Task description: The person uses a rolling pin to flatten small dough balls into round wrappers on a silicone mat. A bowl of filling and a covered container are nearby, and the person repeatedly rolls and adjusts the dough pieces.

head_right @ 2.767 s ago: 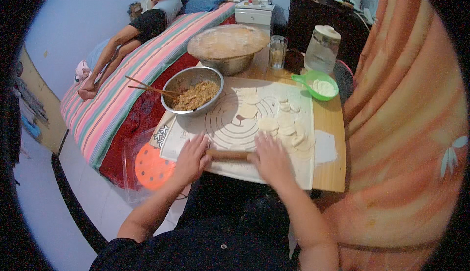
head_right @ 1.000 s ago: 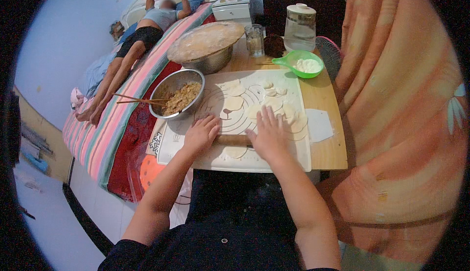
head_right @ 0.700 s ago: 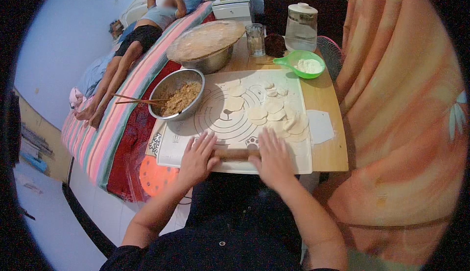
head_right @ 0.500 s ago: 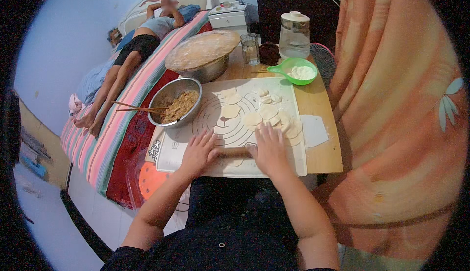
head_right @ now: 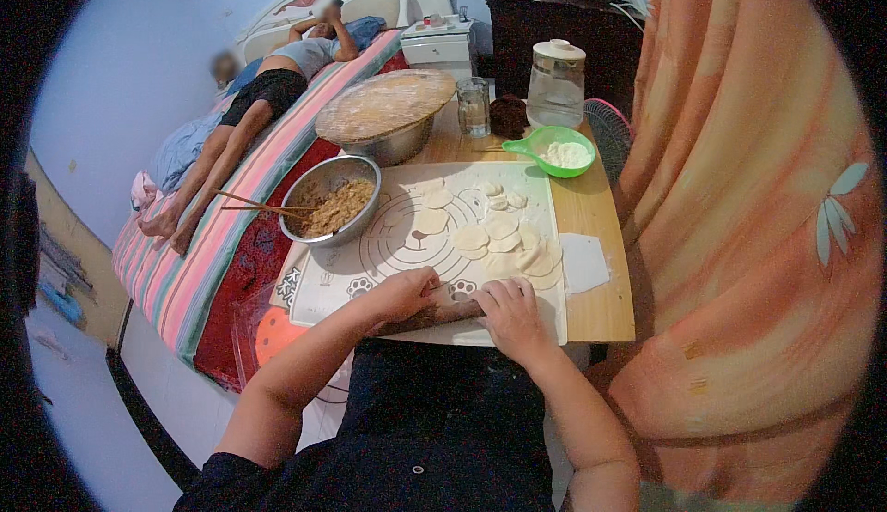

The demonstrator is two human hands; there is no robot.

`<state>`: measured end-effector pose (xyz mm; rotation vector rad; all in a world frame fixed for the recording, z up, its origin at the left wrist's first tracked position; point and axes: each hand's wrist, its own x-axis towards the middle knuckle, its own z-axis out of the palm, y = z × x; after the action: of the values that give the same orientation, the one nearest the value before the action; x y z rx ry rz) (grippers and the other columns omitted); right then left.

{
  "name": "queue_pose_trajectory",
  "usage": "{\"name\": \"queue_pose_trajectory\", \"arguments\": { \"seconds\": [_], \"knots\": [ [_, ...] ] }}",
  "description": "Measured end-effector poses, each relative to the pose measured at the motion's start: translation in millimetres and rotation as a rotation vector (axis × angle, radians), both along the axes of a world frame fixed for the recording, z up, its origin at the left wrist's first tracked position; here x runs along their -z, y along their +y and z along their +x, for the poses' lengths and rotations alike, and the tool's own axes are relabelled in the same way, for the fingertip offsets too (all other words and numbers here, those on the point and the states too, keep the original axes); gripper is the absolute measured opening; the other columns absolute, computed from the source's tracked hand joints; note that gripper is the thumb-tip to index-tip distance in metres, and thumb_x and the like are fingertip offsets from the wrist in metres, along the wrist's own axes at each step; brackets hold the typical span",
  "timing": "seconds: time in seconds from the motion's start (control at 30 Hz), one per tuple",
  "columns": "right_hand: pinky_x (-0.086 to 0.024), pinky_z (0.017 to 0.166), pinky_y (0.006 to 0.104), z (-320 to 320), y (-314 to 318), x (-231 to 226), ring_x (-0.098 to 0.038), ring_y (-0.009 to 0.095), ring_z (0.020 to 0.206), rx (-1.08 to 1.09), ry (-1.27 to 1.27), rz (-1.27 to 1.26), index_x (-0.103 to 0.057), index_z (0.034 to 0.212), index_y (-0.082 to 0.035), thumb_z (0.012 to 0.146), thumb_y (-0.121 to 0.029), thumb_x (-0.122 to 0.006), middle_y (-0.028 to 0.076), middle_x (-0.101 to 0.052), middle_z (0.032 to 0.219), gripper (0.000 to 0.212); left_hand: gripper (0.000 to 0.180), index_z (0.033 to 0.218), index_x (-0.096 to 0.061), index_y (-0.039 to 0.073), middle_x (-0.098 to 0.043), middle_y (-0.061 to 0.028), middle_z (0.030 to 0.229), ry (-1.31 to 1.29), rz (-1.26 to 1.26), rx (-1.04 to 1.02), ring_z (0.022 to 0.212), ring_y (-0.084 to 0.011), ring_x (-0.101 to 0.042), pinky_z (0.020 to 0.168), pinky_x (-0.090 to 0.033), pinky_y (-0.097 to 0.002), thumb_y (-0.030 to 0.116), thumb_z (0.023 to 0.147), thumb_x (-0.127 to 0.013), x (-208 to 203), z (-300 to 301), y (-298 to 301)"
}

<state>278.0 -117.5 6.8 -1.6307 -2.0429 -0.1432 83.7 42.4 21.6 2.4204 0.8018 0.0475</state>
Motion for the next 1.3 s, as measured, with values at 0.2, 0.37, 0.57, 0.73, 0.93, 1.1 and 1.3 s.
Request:
{"name": "queue_pose_trajectory", "arguments": {
  "seconds": [0.2, 0.37, 0.57, 0.73, 0.93, 1.1, 1.3],
  "knots": [
    [-0.032, 0.106, 0.0447, 9, 6, 4, -0.051, 0.025, 0.115, -0.085, -0.012, 0.057, -0.059, 0.118, -0.012, 0.071, -0.010, -0.073, 0.006, -0.057, 0.116, 0.049, 0.025, 0.100, -0.065, 0.005, -0.069, -0.0179, 0.092, 0.028, 0.083, 0.157, 0.091, -0.0353, -0.066, 0.077, -0.051, -0.0431, 0.023, 0.084, -0.067, 13, -10, 13],
    [-0.032, 0.105, 0.0454, 8, 3, 7, -0.051, 0.026, 0.115, -0.062, 0.026, 0.027, -0.059, 0.119, -0.013, 0.070, -0.009, -0.073, 0.006, -0.057, 0.116, 0.051, 0.026, 0.107, -0.062, 0.007, -0.069, -0.0161, 0.095, -0.030, -0.057, 0.006, 0.089, -0.0313, -0.067, 0.077, -0.052, -0.0399, 0.025, 0.090, -0.066, -19, -6, 3],
    [-0.032, 0.103, 0.0454, 6, 5, 8, -0.051, 0.027, 0.114, -0.027, 0.045, -0.003, -0.060, 0.118, -0.014, 0.070, -0.009, -0.074, 0.007, -0.057, 0.116, 0.050, 0.036, 0.129, -0.052, 0.001, -0.068, -0.0115, 0.103, -0.604, -0.371, -0.231, 0.090, -0.0173, -0.064, 0.080, -0.052, -0.0302, 0.007, 0.094, -0.062, -13, 16, 45],
    [-0.032, 0.102, 0.0459, 6, 5, 8, -0.051, 0.028, 0.113, -0.001, 0.090, 0.007, -0.061, 0.116, -0.013, 0.070, -0.009, -0.074, 0.008, -0.057, 0.116, 0.049, 0.028, 0.120, -0.061, 0.002, -0.069, -0.0144, 0.111, -0.442, 0.015, -0.469, 0.100, -0.0243, -0.067, 0.085, -0.052, -0.0348, 0.007, 0.093, -0.059, -2, -42, 87],
    [-0.033, 0.100, 0.0454, 10, 5, 11, -0.051, 0.031, 0.111, 0.068, 0.181, 0.019, -0.061, 0.115, -0.010, 0.070, -0.010, -0.075, 0.010, -0.059, 0.113, 0.047, 0.038, 0.132, -0.053, 0.009, -0.057, -0.0191, 0.132, -0.236, 0.368, -0.290, 0.109, -0.0402, -0.061, 0.089, -0.051, -0.0467, 0.014, 0.094, -0.051, 27, -74, 66],
    [-0.033, 0.100, 0.0453, 8, 9, 11, -0.051, 0.033, 0.109, 0.118, 0.302, 0.087, -0.062, 0.112, -0.009, 0.071, -0.011, -0.074, 0.012, -0.060, 0.112, 0.043, 0.049, 0.142, -0.041, 0.007, -0.046, -0.0206, 0.145, -0.297, 0.716, -0.231, 0.119, -0.0394, -0.056, 0.098, -0.048, -0.0470, 0.023, 0.097, -0.049, 84, -45, 105],
    [-0.035, 0.100, 0.0444, 18, 11, 14, -0.051, 0.033, 0.111, 0.179, 0.284, 0.085, -0.062, 0.111, -0.008, 0.070, -0.010, -0.075, 0.011, -0.060, 0.111, 0.043, 0.032, 0.121, -0.053, 0.002, -0.059, -0.0232, 0.125, -0.036, 0.088, -0.388, 0.109, -0.0408, -0.059, 0.092, -0.048, -0.0477, 0.025, 0.099, -0.048, 20, -2, 84]
  ]
}}
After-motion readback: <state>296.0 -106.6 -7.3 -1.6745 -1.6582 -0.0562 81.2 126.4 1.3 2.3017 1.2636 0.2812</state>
